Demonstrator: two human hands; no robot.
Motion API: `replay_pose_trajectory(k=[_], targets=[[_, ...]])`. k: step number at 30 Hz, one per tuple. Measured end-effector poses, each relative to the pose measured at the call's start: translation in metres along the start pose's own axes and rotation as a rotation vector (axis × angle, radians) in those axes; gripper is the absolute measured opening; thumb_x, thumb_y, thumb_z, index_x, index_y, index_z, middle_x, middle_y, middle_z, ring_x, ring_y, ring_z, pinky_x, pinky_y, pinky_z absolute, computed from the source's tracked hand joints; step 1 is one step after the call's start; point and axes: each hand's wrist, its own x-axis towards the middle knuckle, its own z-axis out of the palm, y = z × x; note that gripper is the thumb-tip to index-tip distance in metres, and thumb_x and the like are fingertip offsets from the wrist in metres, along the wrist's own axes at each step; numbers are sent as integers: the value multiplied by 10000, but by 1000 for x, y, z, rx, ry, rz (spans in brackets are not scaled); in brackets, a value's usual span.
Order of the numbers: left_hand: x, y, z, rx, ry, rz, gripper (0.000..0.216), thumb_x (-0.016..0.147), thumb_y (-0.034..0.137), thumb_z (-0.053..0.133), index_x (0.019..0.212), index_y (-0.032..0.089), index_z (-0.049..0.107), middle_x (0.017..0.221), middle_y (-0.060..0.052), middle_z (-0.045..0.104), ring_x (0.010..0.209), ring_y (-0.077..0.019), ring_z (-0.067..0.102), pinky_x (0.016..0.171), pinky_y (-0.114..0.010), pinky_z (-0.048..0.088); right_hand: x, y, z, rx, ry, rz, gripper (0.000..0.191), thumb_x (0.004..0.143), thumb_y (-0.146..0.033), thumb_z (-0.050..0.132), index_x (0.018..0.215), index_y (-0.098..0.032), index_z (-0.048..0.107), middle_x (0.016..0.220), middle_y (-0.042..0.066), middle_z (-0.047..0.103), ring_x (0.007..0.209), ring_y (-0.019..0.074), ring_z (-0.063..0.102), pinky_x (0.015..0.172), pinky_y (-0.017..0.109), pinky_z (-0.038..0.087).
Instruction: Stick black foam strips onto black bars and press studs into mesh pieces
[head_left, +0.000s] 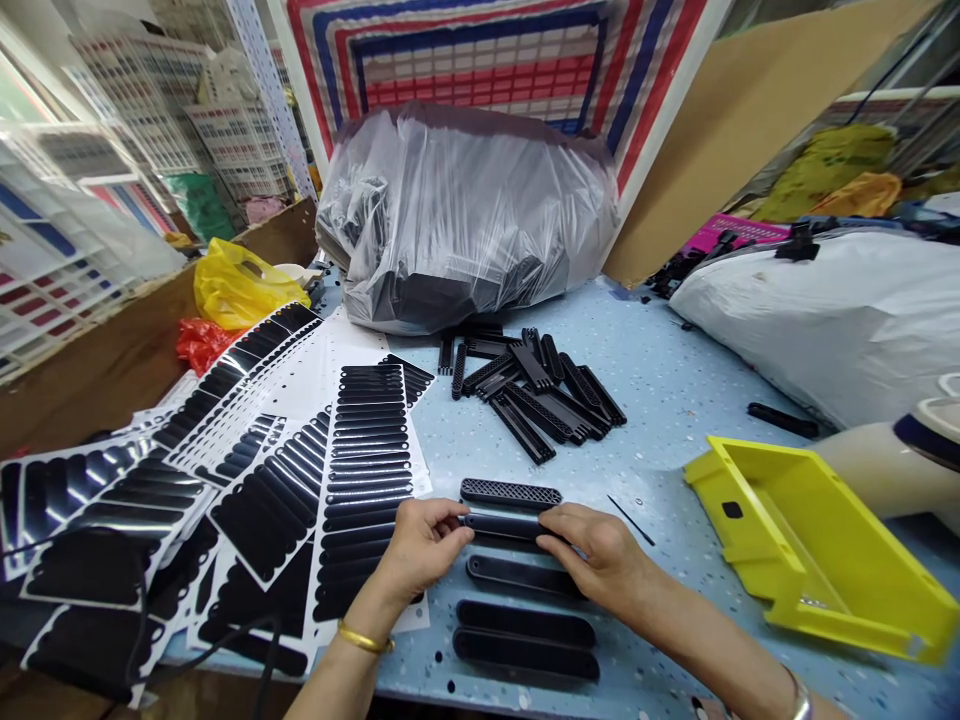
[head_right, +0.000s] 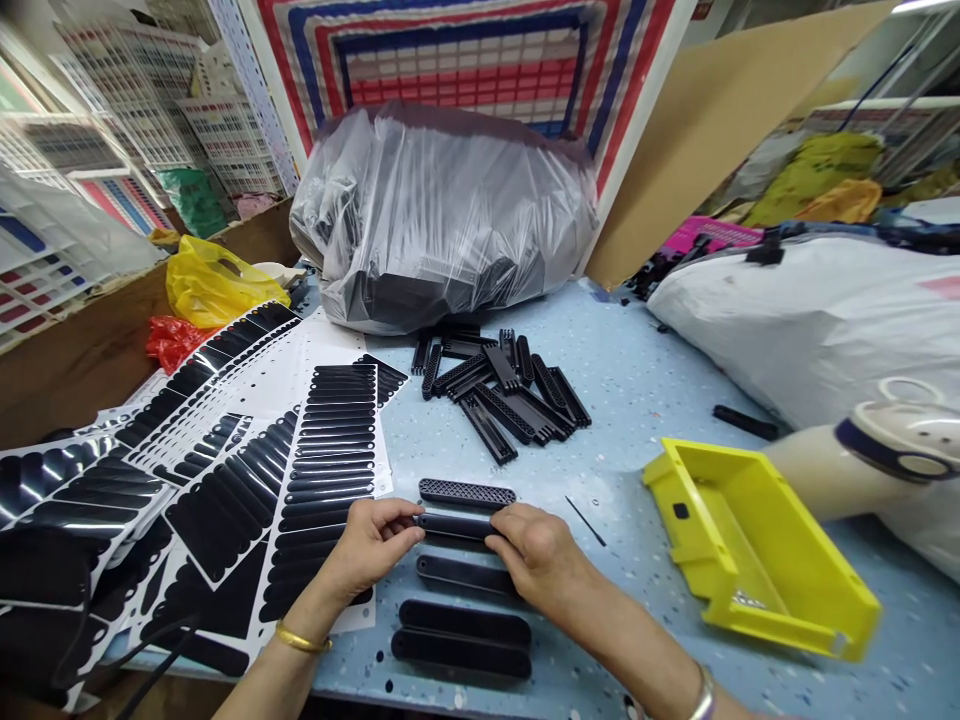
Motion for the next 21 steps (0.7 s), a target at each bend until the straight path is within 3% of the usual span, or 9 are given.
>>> replay_pose_trajectory(k=[21], targets=[[6, -1, -8, -19, -88, -21, 245, 710, 239, 662, 874, 115, 793, 549, -13, 631, 509, -139, 551, 528, -240, 449, -2, 0, 4, 78, 34, 18, 192, 906, -156, 516, 826, -175, 689, 835, 93, 706, 741, 208, 658, 675, 300, 526]])
